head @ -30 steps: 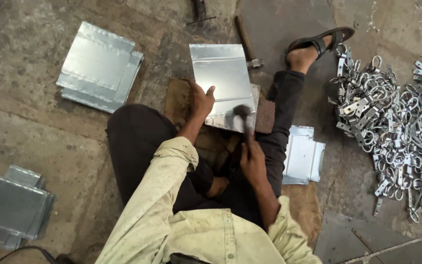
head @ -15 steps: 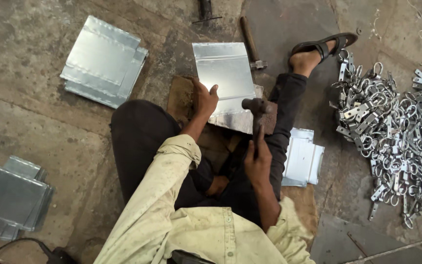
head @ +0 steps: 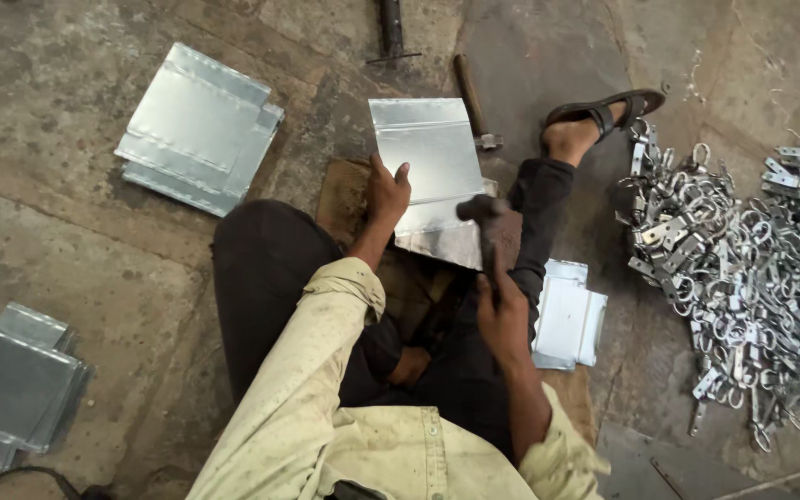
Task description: The person hammers the edges of a metal sheet against a block on the floor while sitting cross-legged.
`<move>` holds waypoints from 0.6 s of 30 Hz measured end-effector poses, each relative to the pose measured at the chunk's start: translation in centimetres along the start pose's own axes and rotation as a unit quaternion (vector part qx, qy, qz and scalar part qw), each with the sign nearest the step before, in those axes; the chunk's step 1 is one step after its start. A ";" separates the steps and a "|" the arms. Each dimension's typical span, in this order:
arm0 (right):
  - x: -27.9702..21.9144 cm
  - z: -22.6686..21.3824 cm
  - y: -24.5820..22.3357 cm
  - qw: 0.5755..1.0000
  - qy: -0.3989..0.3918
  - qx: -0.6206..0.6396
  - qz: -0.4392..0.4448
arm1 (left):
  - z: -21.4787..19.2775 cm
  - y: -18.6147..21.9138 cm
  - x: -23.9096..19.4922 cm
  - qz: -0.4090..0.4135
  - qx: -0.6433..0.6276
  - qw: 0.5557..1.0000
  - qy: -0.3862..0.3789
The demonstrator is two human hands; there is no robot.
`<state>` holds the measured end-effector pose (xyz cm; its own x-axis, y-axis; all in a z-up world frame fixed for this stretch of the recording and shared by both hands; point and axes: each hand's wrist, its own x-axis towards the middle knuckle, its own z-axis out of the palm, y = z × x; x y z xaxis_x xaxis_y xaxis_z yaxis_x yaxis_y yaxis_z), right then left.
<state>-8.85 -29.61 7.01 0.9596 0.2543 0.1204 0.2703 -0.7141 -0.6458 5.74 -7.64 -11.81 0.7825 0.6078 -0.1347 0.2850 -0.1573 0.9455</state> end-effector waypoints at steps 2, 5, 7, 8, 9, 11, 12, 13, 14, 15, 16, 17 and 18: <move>-1.0 1.0 -1.1 0.995 0.071 0.015 -0.067 | -0.1 -0.2 -0.5 0.002 0.002 1.000 0.006; -0.6 2.8 -1.4 0.990 0.064 -0.002 -0.123 | 0.2 -0.4 -0.1 0.017 -0.012 1.000 0.011; 0.5 2.9 -1.1 0.996 -0.070 -0.008 -0.057 | 0.5 -1.0 -0.1 0.035 -0.032 0.999 0.018; 0.6 2.8 -1.1 0.997 -0.063 -0.011 -0.043 | 0.9 -1.3 0.3 0.052 -0.016 0.998 0.037; 0.6 2.5 -1.1 0.998 -0.057 -0.013 -0.028 | 1.5 -1.3 0.7 0.070 0.000 0.996 0.055; -1.2 3.1 -1.6 0.999 -0.025 -0.007 -0.042 | 1.5 -2.5 -0.3 0.064 0.008 0.996 0.055; -1.6 4.1 -1.9 0.996 0.011 0.001 -0.083 | 1.5 -2.4 -0.1 0.053 -0.007 0.998 0.044; -1.9 4.5 -2.1 0.991 0.046 0.009 -0.125 | 1.5 -2.2 -0.1 0.041 -0.022 0.998 0.033; -1.4 4.4 -2.0 0.997 0.007 0.003 -0.077 | 1.4 -2.0 0.0 0.047 -0.016 0.998 0.040; -0.8 4.1 -1.7 0.999 -0.032 -0.002 -0.030 | 1.3 -1.9 0.0 0.052 -0.011 0.997 0.047; 0.0 4.0 -1.7 0.997 -0.070 -0.006 0.016 | 1.2 -1.8 0.4 0.060 -0.004 0.997 0.056; 0.2 3.9 -1.7 0.999 -0.039 -0.004 0.002 | 1.6 -1.6 0.8 0.065 -0.002 0.996 0.062; -0.7 3.7 -1.8 1.000 -0.015 0.000 -0.007 | 1.9 -2.1 0.4 0.062 0.005 0.996 0.067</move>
<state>-10.34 -26.11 5.34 0.9528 0.2841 0.1072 0.2842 -0.7105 -0.6437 6.47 -8.53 -14.43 0.7318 0.6810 0.0249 0.1960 -0.2454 0.9494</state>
